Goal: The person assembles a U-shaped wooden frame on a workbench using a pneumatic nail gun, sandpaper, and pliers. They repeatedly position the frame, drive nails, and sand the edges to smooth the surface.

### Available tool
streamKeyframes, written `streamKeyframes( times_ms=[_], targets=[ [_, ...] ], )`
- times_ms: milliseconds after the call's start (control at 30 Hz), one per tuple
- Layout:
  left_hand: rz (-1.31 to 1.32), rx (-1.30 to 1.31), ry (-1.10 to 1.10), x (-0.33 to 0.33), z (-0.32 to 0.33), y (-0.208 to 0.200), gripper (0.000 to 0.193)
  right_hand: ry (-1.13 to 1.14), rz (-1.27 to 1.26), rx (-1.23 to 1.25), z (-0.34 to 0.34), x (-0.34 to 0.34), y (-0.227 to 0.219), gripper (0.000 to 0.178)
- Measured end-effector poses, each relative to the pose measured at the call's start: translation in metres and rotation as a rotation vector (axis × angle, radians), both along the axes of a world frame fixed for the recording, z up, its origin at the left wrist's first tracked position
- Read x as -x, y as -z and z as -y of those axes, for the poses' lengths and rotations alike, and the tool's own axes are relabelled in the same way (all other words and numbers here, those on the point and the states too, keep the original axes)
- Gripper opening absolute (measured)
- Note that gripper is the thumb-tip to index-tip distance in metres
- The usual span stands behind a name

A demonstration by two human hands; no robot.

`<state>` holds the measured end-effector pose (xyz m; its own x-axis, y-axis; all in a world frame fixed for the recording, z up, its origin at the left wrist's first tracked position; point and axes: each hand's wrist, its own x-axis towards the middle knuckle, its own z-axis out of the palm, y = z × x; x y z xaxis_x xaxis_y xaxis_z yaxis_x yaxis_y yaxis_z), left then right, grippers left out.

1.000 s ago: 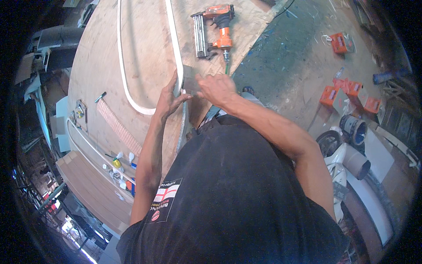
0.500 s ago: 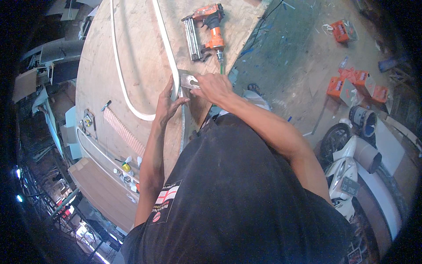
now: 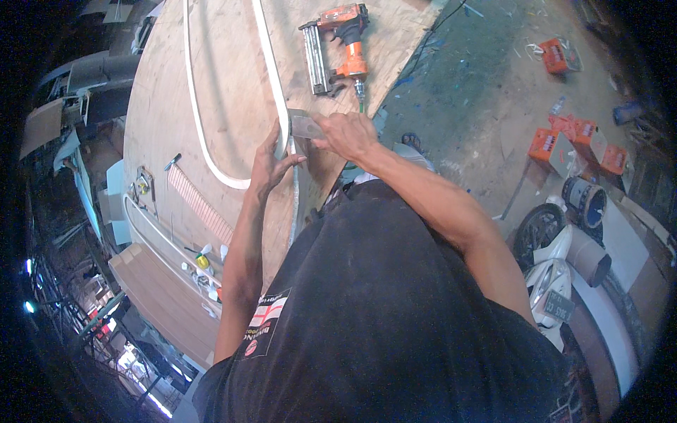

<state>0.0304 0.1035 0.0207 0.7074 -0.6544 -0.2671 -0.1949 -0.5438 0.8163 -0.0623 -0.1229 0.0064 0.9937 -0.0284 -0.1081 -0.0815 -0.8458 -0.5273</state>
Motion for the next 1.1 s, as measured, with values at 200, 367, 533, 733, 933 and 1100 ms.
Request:
streamKeyframes(
  times_ms=[200,367,533,733,933,1100],
  targets=[
    [0.036,0.034,-0.012,0.003,0.002,0.001,0.118,0.022,0.005,0.025,-0.002,0.004,-0.003,0.058],
    [-0.032,0.004,-0.026,0.0,0.0,0.0,0.118,-0.024,0.051,0.048,0.005,-0.005,-0.017,0.056],
    [0.003,0.0,0.003,-0.002,-0.001,0.003,0.116,-0.158,0.044,0.11,0.018,-0.022,-0.022,0.053],
    [0.053,-0.011,0.009,-0.004,-0.002,-0.001,0.117,-0.163,-0.014,0.034,0.019,-0.025,-0.019,0.055],
    [-0.023,0.035,0.009,-0.003,0.0,0.0,0.114,-0.166,0.256,-0.072,0.023,-0.02,0.053,0.063],
    [0.05,0.024,0.026,-0.006,-0.008,0.01,0.114,-0.149,0.146,-0.053,0.021,-0.022,0.032,0.057]
  ],
)
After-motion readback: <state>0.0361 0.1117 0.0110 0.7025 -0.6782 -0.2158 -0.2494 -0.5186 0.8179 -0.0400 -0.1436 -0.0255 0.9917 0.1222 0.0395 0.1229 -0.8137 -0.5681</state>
